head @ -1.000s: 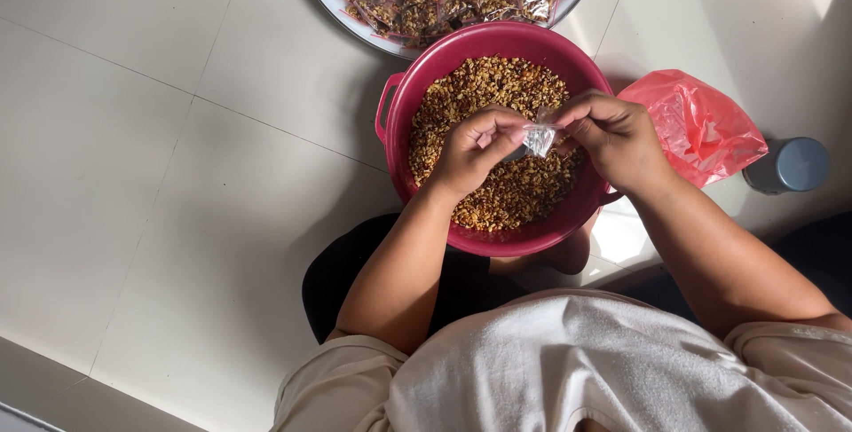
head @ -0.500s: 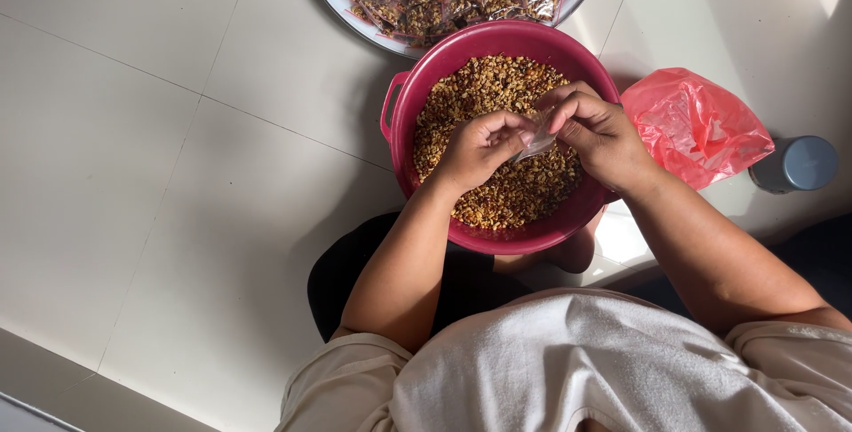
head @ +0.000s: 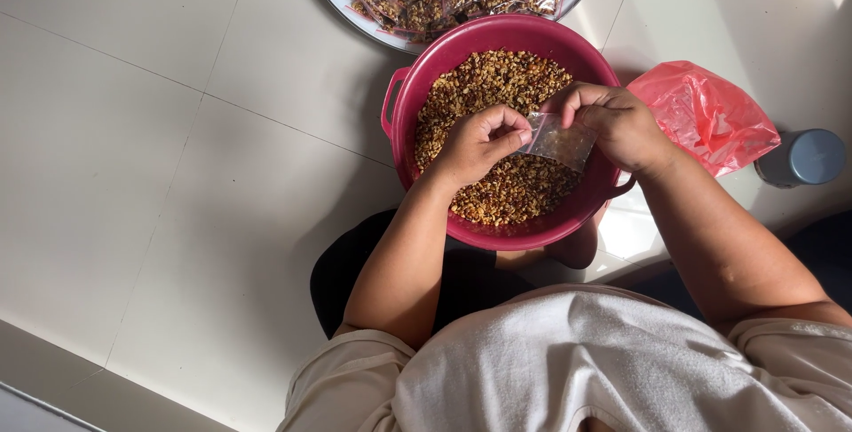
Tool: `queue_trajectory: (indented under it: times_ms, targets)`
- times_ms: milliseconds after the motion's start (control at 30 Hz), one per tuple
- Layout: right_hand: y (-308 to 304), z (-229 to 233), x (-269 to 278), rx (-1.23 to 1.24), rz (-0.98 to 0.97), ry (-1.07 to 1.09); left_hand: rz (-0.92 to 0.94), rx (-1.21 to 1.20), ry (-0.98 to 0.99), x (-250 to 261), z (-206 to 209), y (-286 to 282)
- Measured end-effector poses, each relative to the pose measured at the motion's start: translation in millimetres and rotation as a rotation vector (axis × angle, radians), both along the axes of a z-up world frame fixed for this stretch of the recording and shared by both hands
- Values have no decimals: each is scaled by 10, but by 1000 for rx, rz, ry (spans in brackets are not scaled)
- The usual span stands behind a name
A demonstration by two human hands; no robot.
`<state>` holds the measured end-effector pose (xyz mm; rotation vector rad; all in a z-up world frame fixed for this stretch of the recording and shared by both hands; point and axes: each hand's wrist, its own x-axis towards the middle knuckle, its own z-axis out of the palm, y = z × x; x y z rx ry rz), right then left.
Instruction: Filling small plastic bags with grains or seeds using a spoon
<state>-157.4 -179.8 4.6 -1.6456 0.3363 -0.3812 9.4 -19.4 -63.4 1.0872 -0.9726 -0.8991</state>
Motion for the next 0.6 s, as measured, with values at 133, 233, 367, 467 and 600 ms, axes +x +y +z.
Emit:
queue_trajectory:
  times_ms: [133,233,367,467,600]
  targets:
    - [4,128,-58,-282,-235,4,21,-3,-3,9,35,5]
    - [228,332,-112,-674,-419,-63,83,40,-200,5,58,-13]
    - [484,216,43,-543,-256,-100,141,-28,-110,-28,-45,-79]
    - [569,103,110,-466,-236,17,145,-28,-87,-28,86,-11]
    - [555,-71,90,-425,-265,76,183,-34,-200,21,-43,-50]
